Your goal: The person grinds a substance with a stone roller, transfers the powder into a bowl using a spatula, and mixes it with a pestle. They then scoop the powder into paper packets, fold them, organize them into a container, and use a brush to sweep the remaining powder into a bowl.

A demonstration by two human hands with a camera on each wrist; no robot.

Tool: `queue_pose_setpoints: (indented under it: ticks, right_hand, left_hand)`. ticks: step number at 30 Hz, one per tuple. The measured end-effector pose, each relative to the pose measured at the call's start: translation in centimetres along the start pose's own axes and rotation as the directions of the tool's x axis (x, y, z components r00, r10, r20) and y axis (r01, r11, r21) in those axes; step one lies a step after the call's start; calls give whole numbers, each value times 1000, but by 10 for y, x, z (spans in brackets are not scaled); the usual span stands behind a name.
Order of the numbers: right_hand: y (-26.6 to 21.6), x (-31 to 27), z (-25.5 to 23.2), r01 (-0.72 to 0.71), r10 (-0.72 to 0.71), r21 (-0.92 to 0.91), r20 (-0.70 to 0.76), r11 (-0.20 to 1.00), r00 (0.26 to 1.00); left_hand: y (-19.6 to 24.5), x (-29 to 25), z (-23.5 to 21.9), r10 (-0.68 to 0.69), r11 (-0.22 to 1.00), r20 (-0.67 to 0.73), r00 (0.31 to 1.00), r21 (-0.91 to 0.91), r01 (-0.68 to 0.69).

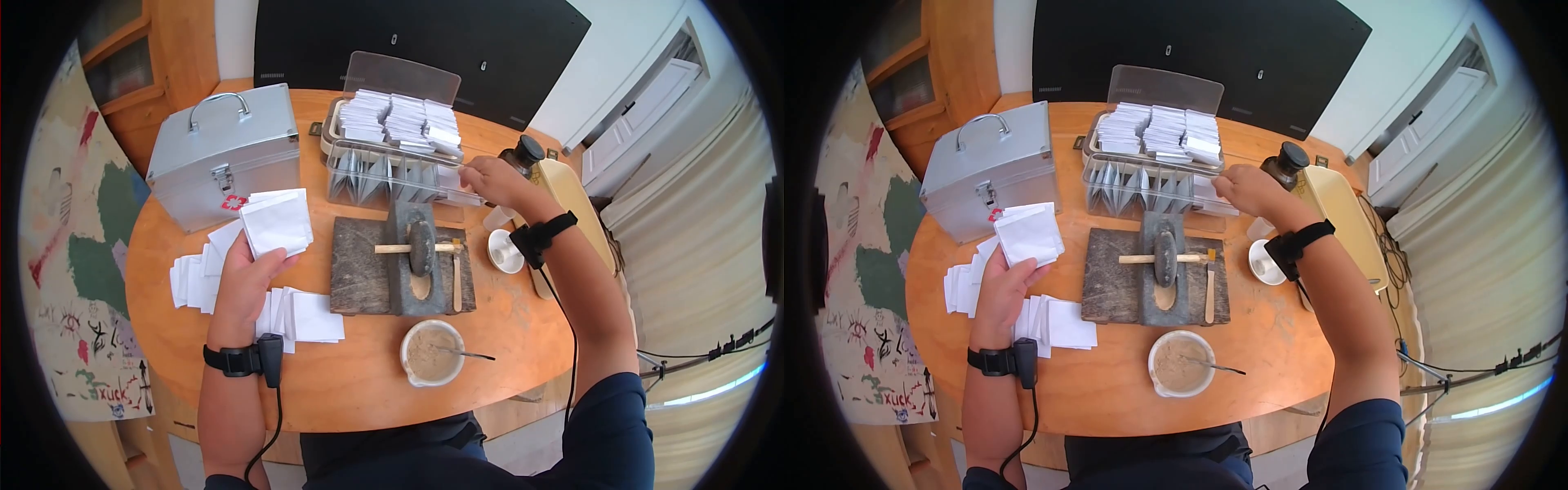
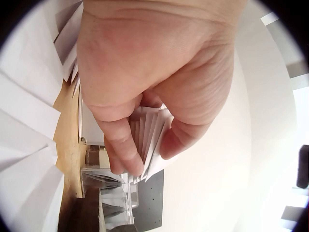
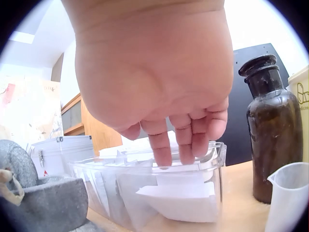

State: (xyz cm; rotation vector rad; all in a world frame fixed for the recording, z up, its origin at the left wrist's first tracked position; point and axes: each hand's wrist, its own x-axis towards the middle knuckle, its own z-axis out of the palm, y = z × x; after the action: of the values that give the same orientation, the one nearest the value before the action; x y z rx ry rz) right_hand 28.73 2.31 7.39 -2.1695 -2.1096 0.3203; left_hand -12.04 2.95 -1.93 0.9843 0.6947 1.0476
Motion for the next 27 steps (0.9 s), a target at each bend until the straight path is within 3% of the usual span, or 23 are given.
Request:
queue_pose_setpoints:
  ticks: [2,6,8,9,11,14,18,20,22,26,27]
  right_hand:
    - [-5,-4,-5,-54,48,133,53,990,997]
    - [3,-1,1,-55,39,98,153,994,988]
    - [8,4,7,-46,46,4,20,999,999]
    - [10,5,9,-42,42,4,21,999,999]
    - [7,4,12,6,3,66,-131,998,991]
    - [14,9,14,57,-58,-68,-22,996,998]
    - [11,4,11,132,-139,-141,-38,981,990]
    - [-14,-3,-2,83,-84,-18,-257,996,963]
    - [-48,-9,-8,171,-134,55,-409,984,903]
    - [-137,-23,-18,421,-342,192,-340,887,876]
    - [-152,-20,-10,524,-448,200,-325,828,833]
  left_hand:
    - [0,0,-1,2,1000,-3,1000,1,-2]
    - [-1,1,0,-6,1000,8,1000,0,6]
    - [-1,1,-1,-6,1000,0,1000,0,6]
    - [-2,1,-1,-2,1000,2,1000,1,2]
    - [-1,1,-1,3,1000,5,1000,3,-3]
    - [-1,1,0,2,1000,11,1000,14,-2]
    - [-3,1,-2,5,1000,18,1000,7,-5]
    - [-6,3,-3,12,1000,14,1000,14,-12]
    - [-5,2,-3,-21,999,54,998,34,19]
    - [1,-3,0,-47,998,65,997,53,43]
    - [0,-2,1,-19,996,80,997,84,12]
